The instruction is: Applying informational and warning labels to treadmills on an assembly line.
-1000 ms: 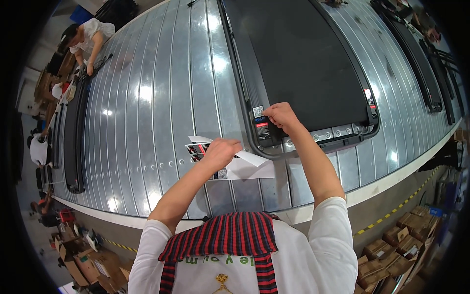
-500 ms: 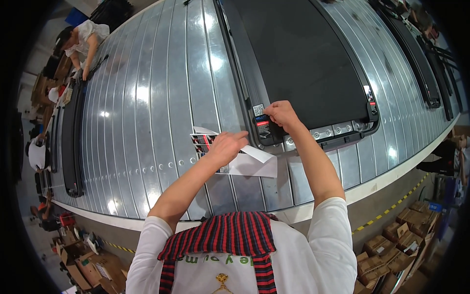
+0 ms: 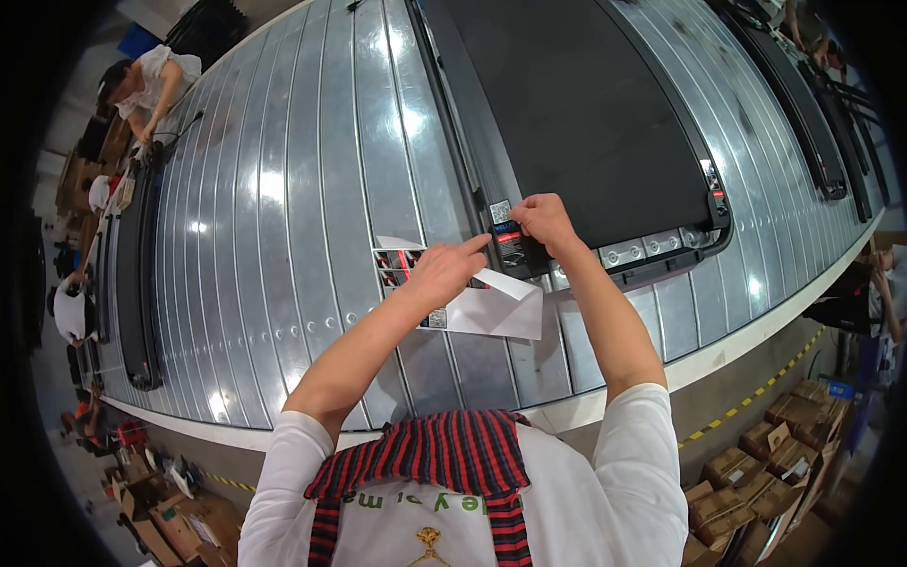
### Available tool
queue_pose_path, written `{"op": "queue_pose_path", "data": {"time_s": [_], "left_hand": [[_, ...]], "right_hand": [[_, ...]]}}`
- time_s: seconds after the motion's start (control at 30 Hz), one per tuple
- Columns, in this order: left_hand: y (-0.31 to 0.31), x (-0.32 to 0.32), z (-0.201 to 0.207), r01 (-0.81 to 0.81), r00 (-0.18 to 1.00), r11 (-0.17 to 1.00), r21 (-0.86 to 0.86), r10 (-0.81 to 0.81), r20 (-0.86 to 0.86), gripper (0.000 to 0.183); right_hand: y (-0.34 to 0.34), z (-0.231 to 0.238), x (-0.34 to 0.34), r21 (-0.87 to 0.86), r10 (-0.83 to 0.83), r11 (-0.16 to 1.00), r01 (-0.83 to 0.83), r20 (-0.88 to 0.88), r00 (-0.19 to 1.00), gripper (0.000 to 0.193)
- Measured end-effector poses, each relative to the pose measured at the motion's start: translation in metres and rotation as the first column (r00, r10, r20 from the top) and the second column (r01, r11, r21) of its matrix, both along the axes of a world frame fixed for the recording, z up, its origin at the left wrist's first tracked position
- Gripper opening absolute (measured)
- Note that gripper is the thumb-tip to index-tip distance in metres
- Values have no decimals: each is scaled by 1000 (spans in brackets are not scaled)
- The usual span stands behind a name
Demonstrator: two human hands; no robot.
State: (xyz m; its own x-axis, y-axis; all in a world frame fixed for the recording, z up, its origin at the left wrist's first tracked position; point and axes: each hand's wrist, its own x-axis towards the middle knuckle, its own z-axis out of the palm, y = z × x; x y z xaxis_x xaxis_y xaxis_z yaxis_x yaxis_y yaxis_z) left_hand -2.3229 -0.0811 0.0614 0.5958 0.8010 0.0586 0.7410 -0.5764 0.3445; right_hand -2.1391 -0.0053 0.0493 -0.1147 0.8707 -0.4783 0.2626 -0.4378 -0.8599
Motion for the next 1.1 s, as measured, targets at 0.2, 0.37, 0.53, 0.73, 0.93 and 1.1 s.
{"op": "queue_pose_path", "data": {"time_s": [0.2,0.37,0.53,0.73,0.93,1.1], "left_hand": [[12,4,7,49,997,997,-58,-52,-57,3],[10,2,4,29,997,989,-146,-39,-67,4],[5,1,4,26,998,991,-135,-35,-61,5],[-36,-37,21,47,993,981,-190,-26,114,9],[-149,-104,96,-167,937,950,-263,236,259,18],[-228,-120,135,-416,672,705,-574,664,328,17]], "right_hand": [[0,-3,-2,53,-11,999,8,48,999,9],[0,-12,-3,114,25,992,-44,157,987,10],[-11,5,-16,308,2,913,-268,653,757,19],[-36,-15,-12,593,-189,351,-724,802,566,21],[-66,-6,-28,628,-152,381,-678,766,624,31],[-49,-15,-24,501,-112,427,-753,855,506,38]]}}
